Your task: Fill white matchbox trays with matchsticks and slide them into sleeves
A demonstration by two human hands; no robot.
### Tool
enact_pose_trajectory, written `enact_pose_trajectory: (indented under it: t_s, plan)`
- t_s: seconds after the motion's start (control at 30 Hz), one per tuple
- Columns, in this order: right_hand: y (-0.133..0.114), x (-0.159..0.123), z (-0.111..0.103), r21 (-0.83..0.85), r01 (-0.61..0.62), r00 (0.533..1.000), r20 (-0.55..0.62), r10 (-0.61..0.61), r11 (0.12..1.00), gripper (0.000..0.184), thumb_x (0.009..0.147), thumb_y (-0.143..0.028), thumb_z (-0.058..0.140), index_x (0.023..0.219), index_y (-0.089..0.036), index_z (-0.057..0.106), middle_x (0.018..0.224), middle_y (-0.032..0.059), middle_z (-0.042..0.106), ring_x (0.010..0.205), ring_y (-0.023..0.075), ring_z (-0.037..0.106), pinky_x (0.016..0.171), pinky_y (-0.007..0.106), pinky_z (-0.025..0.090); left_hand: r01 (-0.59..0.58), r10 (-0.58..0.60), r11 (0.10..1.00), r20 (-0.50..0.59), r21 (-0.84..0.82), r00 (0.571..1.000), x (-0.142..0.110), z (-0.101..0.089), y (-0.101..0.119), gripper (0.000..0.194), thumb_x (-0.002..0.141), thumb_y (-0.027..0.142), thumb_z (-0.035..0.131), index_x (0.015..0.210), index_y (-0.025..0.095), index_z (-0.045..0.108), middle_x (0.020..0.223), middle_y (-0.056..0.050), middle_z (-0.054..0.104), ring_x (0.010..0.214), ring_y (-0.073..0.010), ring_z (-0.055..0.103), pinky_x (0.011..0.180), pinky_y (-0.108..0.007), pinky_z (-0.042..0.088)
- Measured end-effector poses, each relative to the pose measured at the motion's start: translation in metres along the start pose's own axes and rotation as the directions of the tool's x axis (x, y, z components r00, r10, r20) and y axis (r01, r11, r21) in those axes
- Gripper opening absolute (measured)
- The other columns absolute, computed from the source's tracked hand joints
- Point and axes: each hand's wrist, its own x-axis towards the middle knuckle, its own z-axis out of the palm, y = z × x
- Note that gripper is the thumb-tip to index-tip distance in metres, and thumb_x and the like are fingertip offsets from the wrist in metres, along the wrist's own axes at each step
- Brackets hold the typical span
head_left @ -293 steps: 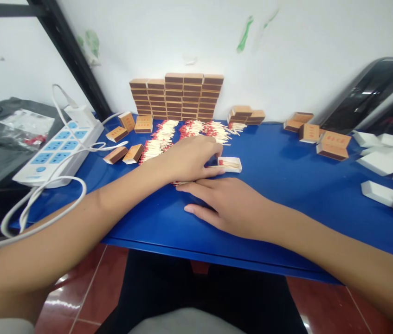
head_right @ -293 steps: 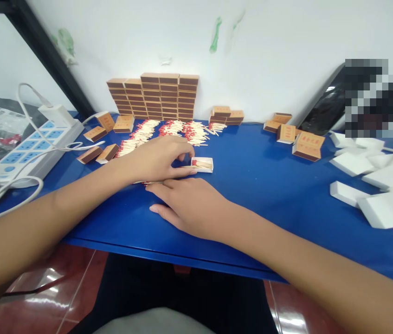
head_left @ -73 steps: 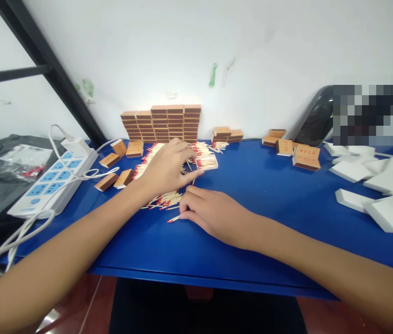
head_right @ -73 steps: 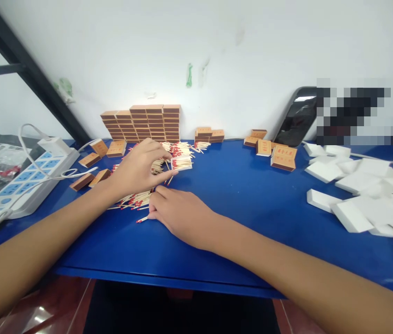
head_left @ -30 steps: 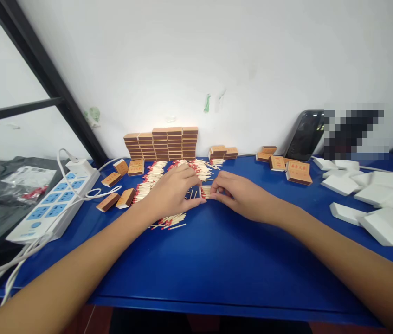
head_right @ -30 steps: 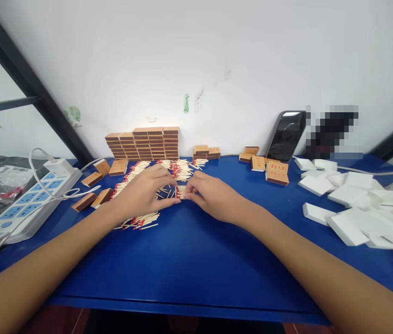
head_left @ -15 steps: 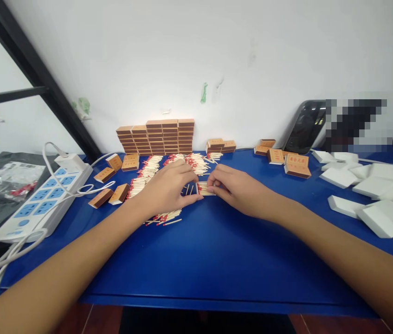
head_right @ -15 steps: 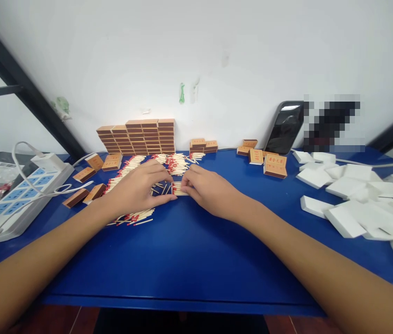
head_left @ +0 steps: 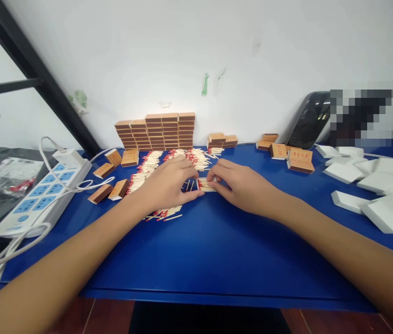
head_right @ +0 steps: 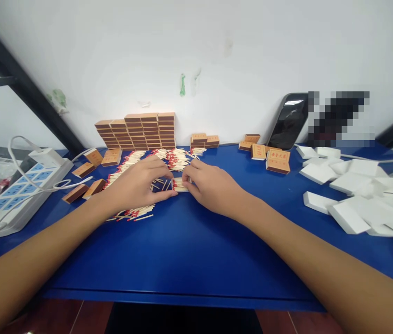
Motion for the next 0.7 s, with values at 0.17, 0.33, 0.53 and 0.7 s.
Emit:
enact_pose_trajectory:
  t_s: [0.17,0.33,0.53,0.7]
  plan:
    - [-0.004,0.0,-0.002,-0.158,-0.023,0.999,0.029,0.028,0.987,0.017,0.109,-0.026,0.054,0.104,-0.02,0.068,0.105,0.0092,0.068,0.079,0.0208,0.063,0.065,0.033,0.038,0.009,-0.009,1.0,0.002,-0.008,1.0,0.0,0.001,0.0,0.026,0.099,0.044,0.077,0.102,0.018,0.074,0.097,-0.008,0.072,0.1,-0.0294,0.064,0.089,-0.043,0.05]
    - [-0.015,-0.003,-0.003,-0.149,0.042,0.997,-0.053,-0.051,0.988,0.018,0.11,-0.022,0.05,0.109,-0.017,0.068,0.109,0.0122,0.071,0.087,0.0235,0.066,0.069,0.034,0.043,0.002,-0.002,1.0,-0.002,0.017,1.0,0.0,-0.001,-0.001,0.027,0.099,0.043,0.077,0.101,0.017,0.074,0.096,-0.008,0.071,0.098,-0.0291,0.064,0.088,-0.044,0.05]
    - [-0.026,-0.005,0.014,0.085,0.215,0.975,-0.071,-0.209,0.973,0.016,0.108,-0.02,0.054,0.113,-0.019,0.069,0.108,0.0089,0.07,0.087,0.0207,0.067,0.077,0.035,0.053,0.069,-0.06,0.994,-0.097,0.089,0.993,-0.002,-0.001,-0.007,0.024,0.097,0.039,0.076,0.099,0.015,0.073,0.097,-0.01,0.073,0.099,-0.0302,0.065,0.086,-0.043,0.051]
    - [-0.028,-0.001,0.03,0.083,0.171,0.985,-0.04,-0.169,0.982,0.026,0.11,-0.022,0.051,0.128,-0.017,0.07,0.124,0.0145,0.066,0.101,0.0251,0.069,0.091,0.042,0.058,0.152,-0.115,0.971,-0.198,0.186,0.973,-0.001,-0.004,-0.013,0.027,0.1,0.044,0.073,0.096,0.017,0.072,0.098,-0.011,0.073,0.098,-0.0305,0.063,0.086,-0.044,0.05]
